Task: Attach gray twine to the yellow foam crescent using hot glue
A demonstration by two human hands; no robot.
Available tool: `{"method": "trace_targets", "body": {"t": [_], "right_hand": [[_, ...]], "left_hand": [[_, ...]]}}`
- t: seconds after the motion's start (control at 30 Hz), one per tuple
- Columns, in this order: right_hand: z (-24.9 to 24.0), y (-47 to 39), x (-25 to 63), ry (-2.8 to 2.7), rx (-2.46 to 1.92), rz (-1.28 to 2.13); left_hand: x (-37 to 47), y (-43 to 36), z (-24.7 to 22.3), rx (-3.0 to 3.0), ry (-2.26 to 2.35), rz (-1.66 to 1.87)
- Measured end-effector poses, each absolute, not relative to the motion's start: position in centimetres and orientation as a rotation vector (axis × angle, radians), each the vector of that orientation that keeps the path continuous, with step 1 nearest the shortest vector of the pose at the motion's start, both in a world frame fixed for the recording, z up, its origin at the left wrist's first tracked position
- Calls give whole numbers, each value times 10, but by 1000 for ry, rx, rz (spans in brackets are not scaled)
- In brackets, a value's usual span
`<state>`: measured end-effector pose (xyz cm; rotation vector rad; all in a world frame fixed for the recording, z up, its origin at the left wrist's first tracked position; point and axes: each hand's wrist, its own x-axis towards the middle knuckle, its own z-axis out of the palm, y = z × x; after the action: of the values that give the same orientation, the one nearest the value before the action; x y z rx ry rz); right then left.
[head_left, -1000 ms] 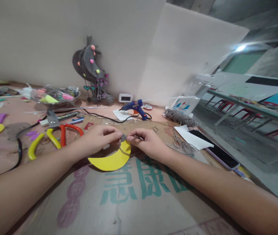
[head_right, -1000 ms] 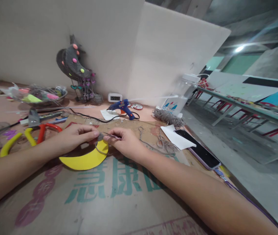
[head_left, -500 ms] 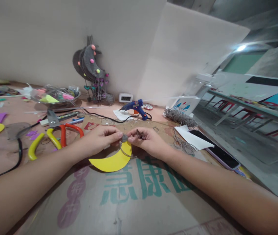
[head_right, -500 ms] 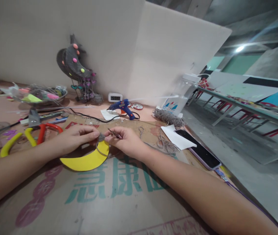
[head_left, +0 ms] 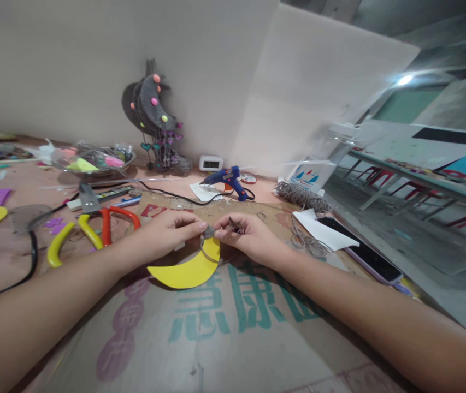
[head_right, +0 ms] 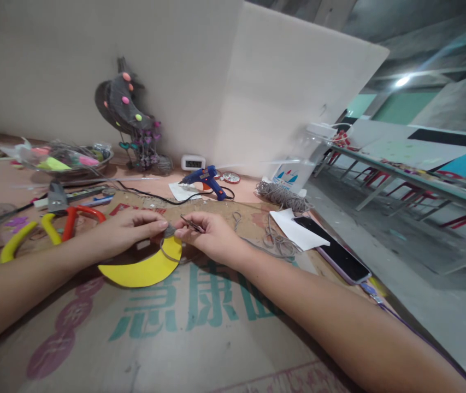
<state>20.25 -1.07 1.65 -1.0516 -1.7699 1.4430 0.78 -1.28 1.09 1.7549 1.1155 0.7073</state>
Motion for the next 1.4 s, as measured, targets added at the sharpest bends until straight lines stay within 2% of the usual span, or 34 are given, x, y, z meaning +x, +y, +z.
{"method": "trace_targets", "body": {"t": [0.83,1.13,1.4], "right_hand": [[15,-14,201,-1850,-1155,1206],[16,12,218,-2006,-1142,516],[17,24,234,-2211,-1186,355]], "left_hand": [[9,-13,9,1675,1188,730],[9,-14,10,1681,1125,786],[7,-13,10,1797,1134,829]]}}
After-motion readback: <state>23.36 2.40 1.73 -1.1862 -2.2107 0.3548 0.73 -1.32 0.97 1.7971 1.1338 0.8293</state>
